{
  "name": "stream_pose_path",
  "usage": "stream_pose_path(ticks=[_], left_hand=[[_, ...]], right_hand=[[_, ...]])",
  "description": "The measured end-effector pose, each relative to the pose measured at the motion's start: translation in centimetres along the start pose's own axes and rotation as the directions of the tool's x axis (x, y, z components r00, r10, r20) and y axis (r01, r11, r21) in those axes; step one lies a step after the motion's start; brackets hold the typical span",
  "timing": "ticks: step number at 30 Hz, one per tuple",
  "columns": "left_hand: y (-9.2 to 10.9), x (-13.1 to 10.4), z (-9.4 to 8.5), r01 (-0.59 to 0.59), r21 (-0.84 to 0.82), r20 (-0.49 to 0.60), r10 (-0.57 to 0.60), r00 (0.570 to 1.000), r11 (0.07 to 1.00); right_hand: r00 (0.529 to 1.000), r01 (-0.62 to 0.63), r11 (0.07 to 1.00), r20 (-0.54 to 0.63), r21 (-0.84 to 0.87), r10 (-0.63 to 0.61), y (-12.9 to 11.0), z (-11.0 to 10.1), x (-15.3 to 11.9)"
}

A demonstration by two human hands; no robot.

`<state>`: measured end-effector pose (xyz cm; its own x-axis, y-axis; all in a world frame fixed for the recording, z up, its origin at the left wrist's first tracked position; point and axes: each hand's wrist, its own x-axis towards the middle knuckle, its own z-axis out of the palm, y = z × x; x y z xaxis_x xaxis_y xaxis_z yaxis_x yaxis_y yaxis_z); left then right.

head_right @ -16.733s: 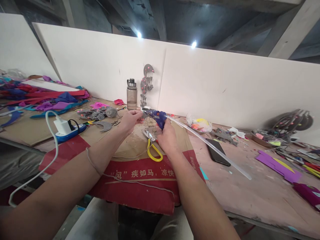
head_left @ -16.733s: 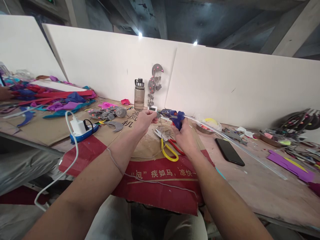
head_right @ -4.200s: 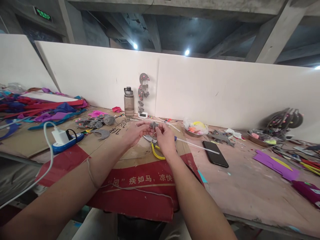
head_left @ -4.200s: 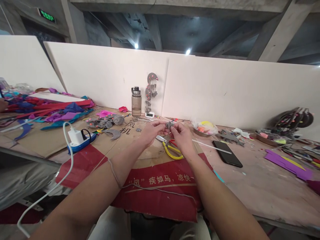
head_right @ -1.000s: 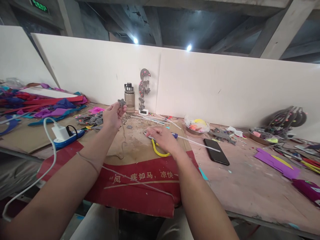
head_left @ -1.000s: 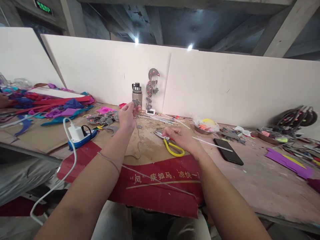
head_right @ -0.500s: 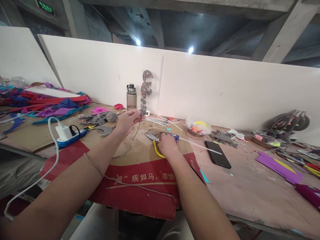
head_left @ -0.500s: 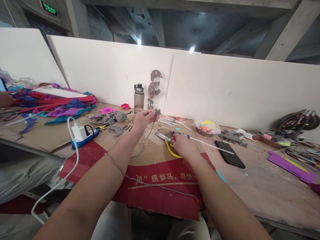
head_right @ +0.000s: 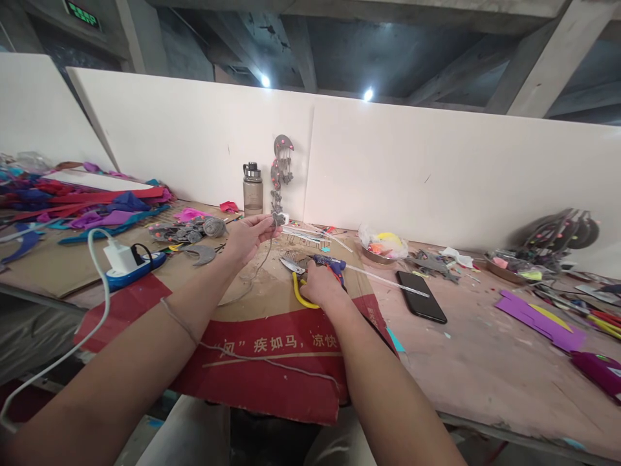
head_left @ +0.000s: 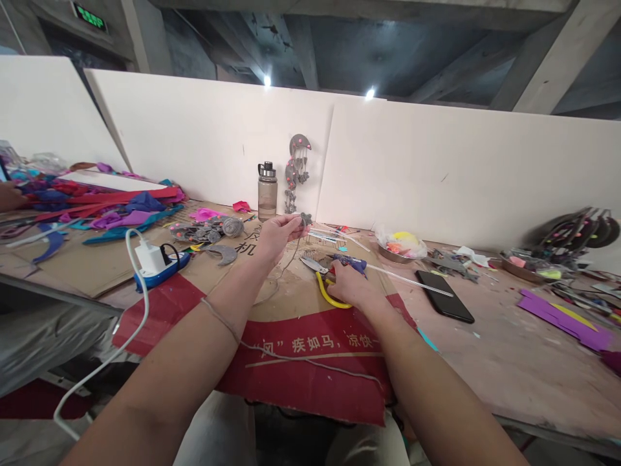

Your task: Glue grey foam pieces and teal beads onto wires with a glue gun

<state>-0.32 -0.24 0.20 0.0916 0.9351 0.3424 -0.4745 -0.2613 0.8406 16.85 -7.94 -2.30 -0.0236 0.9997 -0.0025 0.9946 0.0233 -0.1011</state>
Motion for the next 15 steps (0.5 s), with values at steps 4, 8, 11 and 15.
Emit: stream_pose_path(ticks=[4,8,11,15], left_hand=[[0.0,0.0,-0.1,0.011,-0.019,0.0,-0.011,1.0,1.0],[-0.2,0.0,-0.2,0.015,-0.021,0.019,-0.015,1.0,1.0],[-0.3,-0.1,0.0,0.004,0.006,0.031,-0.004,1.0,1.0],[-0.6,-0.4,0.3,-0.037,0.069,0.046,0.034,0.998,0.997]], right_hand=[[0.999,0.014,1.0,0.034,0.002,-0.014,0.3,0.4,0.3],[0.988,0.048,0.997,-0.143,-0.055,-0.056,0.2,0.1,0.5],[0.913,0.127,0.967,-0.408,0.22,-0.027,-0.5,-0.6,0.3],[0.865,0.275,0.844,-0.502,0.46,-0.008,-1.3,-1.0,0.0]])
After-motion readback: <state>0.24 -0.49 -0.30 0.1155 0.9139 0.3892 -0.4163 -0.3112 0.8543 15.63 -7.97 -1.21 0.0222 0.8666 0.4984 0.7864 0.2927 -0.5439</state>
